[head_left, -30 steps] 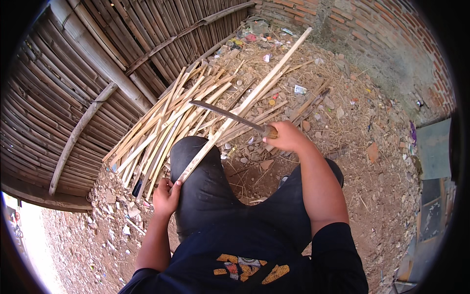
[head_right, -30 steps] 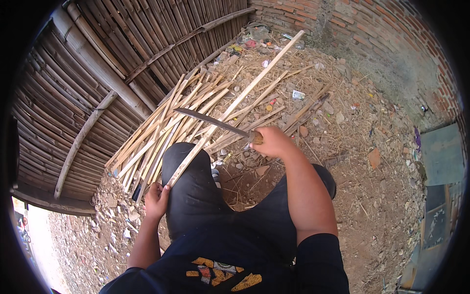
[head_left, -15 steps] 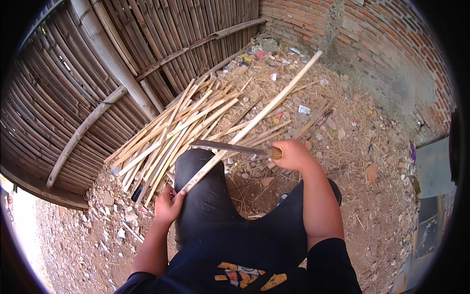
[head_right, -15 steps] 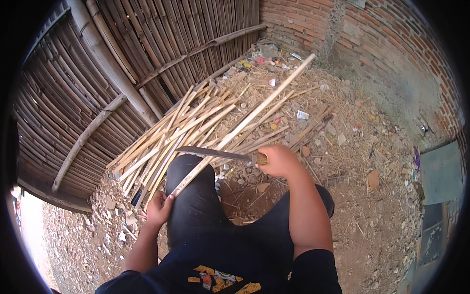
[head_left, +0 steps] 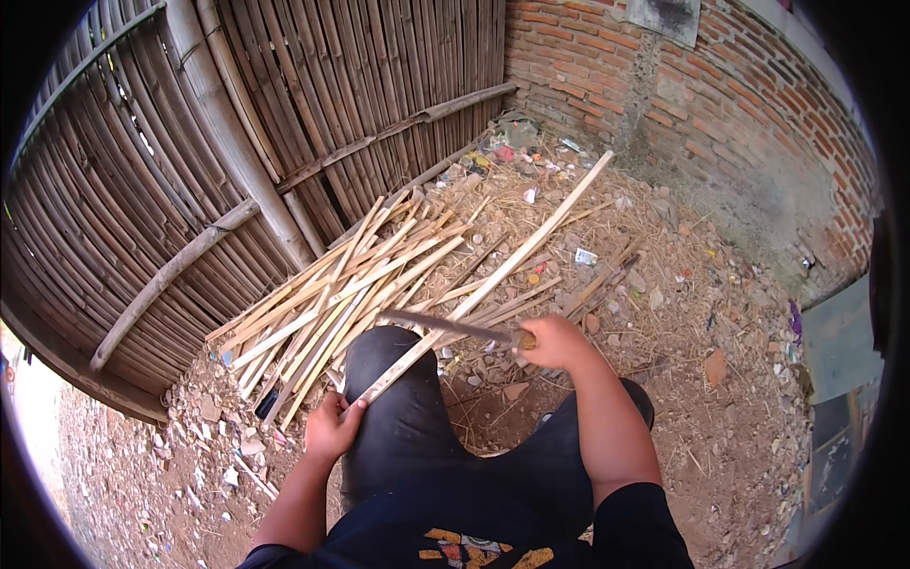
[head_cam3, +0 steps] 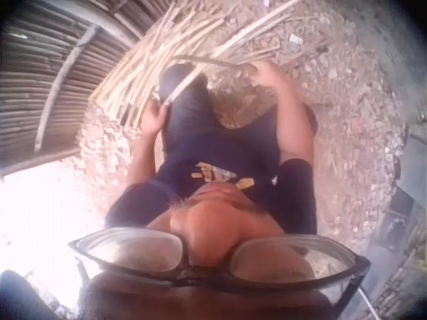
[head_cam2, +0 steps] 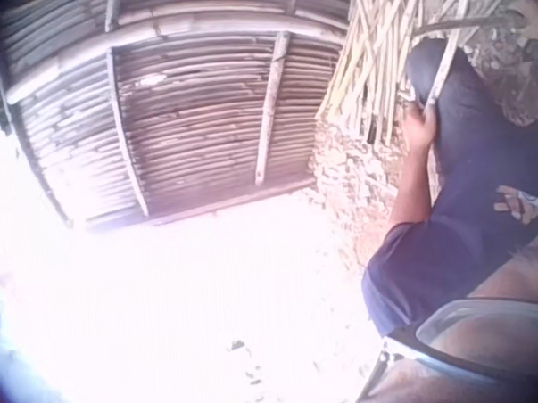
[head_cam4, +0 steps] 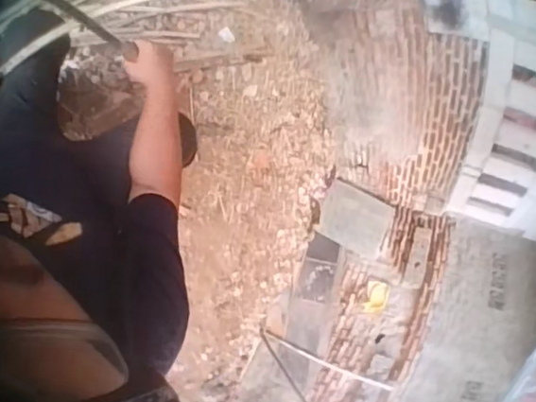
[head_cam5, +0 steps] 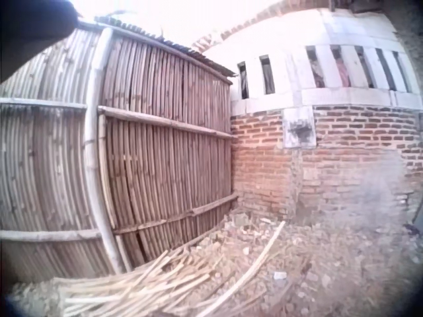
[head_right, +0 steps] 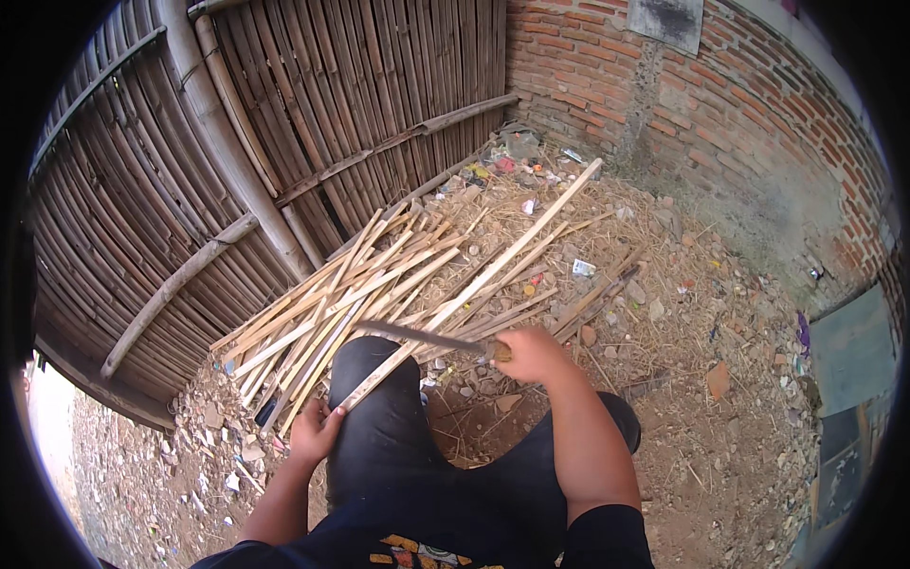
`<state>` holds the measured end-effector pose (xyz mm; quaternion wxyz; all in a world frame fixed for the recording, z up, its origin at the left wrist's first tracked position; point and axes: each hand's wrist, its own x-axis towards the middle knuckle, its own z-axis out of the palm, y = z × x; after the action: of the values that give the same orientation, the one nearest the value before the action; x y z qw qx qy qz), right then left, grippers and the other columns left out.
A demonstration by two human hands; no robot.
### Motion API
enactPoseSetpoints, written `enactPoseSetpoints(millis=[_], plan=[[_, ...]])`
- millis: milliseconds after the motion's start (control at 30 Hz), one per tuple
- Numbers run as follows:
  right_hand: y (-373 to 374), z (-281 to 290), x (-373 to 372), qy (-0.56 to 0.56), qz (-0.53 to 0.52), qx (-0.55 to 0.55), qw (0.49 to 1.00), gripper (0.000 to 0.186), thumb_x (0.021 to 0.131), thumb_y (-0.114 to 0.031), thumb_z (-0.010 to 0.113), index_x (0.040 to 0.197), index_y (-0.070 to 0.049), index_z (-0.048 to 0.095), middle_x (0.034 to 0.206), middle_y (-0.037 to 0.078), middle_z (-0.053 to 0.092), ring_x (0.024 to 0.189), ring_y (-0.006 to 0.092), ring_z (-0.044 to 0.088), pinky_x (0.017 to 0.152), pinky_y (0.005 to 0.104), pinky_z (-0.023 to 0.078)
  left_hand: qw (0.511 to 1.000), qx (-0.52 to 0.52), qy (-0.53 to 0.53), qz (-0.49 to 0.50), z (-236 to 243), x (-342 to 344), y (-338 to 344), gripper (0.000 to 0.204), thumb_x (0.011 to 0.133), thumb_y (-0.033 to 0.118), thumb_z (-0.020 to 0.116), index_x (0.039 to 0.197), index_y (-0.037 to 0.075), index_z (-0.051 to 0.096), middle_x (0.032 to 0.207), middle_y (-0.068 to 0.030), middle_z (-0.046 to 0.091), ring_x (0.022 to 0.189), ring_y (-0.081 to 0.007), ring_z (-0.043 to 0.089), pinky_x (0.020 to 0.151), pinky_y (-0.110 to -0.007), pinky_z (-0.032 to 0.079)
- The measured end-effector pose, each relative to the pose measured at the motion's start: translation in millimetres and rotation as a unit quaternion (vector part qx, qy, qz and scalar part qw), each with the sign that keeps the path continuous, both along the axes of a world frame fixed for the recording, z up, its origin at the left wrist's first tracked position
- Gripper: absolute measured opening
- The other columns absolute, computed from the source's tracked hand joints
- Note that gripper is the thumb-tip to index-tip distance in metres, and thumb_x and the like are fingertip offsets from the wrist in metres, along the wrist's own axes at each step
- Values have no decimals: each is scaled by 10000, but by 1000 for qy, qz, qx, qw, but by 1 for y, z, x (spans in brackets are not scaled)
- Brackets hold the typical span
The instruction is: The person uses a curved blade to shave off strips of bark and wood from a thin wooden pole, while sitting in an outdoor workshop area.
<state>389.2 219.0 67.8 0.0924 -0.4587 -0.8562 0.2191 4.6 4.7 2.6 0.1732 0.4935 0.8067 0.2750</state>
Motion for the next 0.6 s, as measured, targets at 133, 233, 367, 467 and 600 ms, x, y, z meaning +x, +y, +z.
enactPoseSetpoints(millis=[133, 233, 367, 467, 600], plan=[[6, -1, -3, -15, 14, 7, 1000, 361, 810, -365, 805, 1011, -77, 723, 876, 191, 712, 863, 386, 703, 759, 484, 542, 1000, -8, 4, -1, 3, -2, -4, 495, 907, 555, 725, 868, 73, 619, 723, -173, 690, 719, -380, 703, 688, -465, 544], [17, -3, 19, -20, -62, -29, 997, 389, 823, -371, 806, 1053, -66, 729, 921, 192, 724, 885, 383, 704, 767, 462, 543, 1000, -11, -4, 5, 7, 4, -2, 500, 912, 555, 721, 865, 68, 618, 721, -174, 690, 722, -380, 704, 693, -466, 546], [14, -8, 28, 44, -135, -21, 990, 397, 836, -359, 800, 1085, -58, 732, 931, 192, 730, 875, 379, 707, 770, 451, 544, 1000, -4, 9, -6, 4, 1, -1, 493, 914, 543, 725, 855, 66, 615, 710, -175, 684, 712, -380, 702, 687, -464, 546], [6, 2, 16, 24, -99, -20, 995, 396, 842, -354, 792, 1104, -62, 733, 930, 191, 729, 875, 380, 708, 780, 459, 550, 1000, 6, 3, -9, 3, 2, -2, 493, 917, 542, 724, 843, 68, 611, 699, -174, 679, 702, -382, 698, 676, -465, 543], [1, -2, -2, -18, -7, 7, 1000, 373, 844, -350, 784, 1095, -78, 737, 912, 182, 728, 876, 372, 711, 785, 469, 556, 1000, 22, 9, -16, 3, 1, -1, 493, 917, 538, 725, 827, 68, 606, 688, -172, 672, 683, -388, 688, 657, -470, 536]])
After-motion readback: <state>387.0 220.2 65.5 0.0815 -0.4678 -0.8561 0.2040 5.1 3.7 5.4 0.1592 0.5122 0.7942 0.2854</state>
